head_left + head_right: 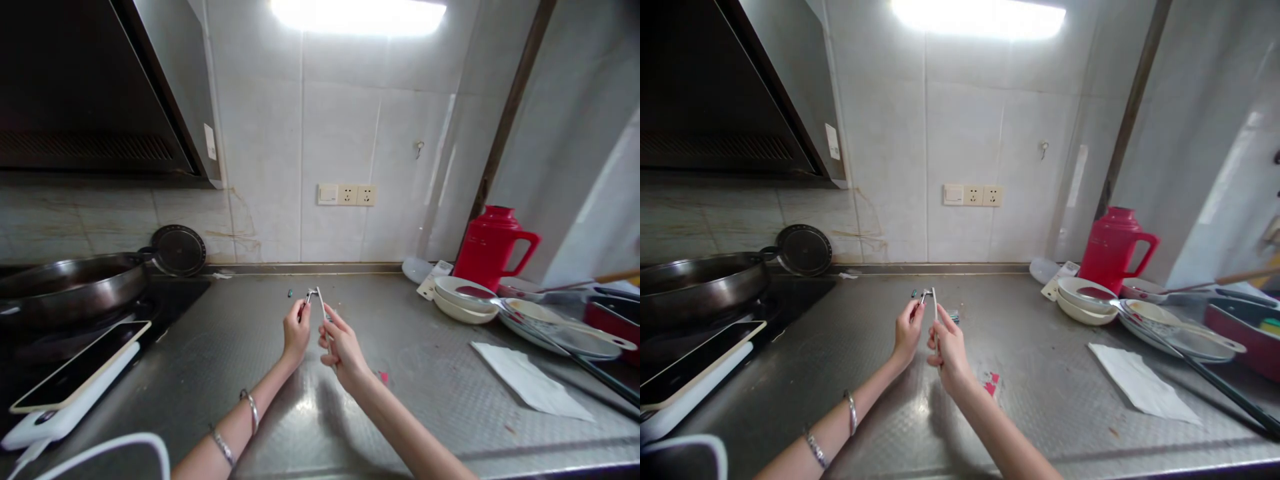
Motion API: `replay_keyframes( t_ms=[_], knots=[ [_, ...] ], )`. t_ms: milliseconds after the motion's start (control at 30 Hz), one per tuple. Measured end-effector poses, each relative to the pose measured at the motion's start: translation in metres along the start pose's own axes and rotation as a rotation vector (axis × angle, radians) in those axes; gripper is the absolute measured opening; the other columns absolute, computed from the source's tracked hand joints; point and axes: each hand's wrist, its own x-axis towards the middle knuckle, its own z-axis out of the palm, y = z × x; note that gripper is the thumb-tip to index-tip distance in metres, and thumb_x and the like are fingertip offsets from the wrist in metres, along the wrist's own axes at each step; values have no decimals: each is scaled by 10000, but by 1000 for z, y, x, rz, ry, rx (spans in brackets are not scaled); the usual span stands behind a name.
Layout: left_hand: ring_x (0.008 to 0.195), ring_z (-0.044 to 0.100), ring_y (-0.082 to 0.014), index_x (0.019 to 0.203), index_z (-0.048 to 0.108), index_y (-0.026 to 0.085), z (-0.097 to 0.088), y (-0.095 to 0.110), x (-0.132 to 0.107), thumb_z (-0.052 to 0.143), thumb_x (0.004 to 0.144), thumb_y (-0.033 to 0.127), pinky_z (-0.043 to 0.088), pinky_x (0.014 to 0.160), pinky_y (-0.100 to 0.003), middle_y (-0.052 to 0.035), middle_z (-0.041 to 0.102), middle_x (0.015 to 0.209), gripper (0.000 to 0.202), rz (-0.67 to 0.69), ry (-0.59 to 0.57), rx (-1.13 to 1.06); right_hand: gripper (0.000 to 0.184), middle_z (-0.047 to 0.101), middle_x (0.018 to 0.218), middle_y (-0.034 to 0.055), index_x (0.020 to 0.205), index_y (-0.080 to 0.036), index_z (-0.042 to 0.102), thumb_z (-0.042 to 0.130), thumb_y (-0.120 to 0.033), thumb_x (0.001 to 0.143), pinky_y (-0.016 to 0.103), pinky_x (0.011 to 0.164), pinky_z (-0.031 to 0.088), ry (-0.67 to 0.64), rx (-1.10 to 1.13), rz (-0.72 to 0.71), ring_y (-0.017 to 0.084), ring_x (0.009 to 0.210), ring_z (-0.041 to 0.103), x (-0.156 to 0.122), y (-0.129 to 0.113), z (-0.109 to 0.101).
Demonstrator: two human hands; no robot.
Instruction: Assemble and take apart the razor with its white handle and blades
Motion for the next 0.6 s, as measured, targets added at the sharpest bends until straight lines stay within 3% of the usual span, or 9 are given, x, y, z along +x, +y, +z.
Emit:
replay_keyframes(
  t_ms=[133,333,600],
  knots=[
    [682,536,-145,850,592,170,-2,0,1,450,838,402,397,625,-219,-26,617,750,272,-15,35,4,666,456,645,-50,1277,-301,465,683,-326,648,128,361,96,-32,11,61,30,439,330,-10,5,-3],
    [688,534,-149,820,591,175,-1,3,-2,459,831,400,400,634,-222,-22,607,729,261,-24,13,6,602,452,644,-56,1250,-297,481,658,-282,674,127,350,116,-9,49,-7,23,413,309,-2,-7,-1],
    [715,548,-146,852,587,172,-2,0,-2,456,840,344,407,667,-226,-35,630,785,216,18,39,52,642,437,647,-65,1269,-294,461,675,-305,664,127,358,109,7,65,-32,12,406,280,-5,2,0]
  ],
)
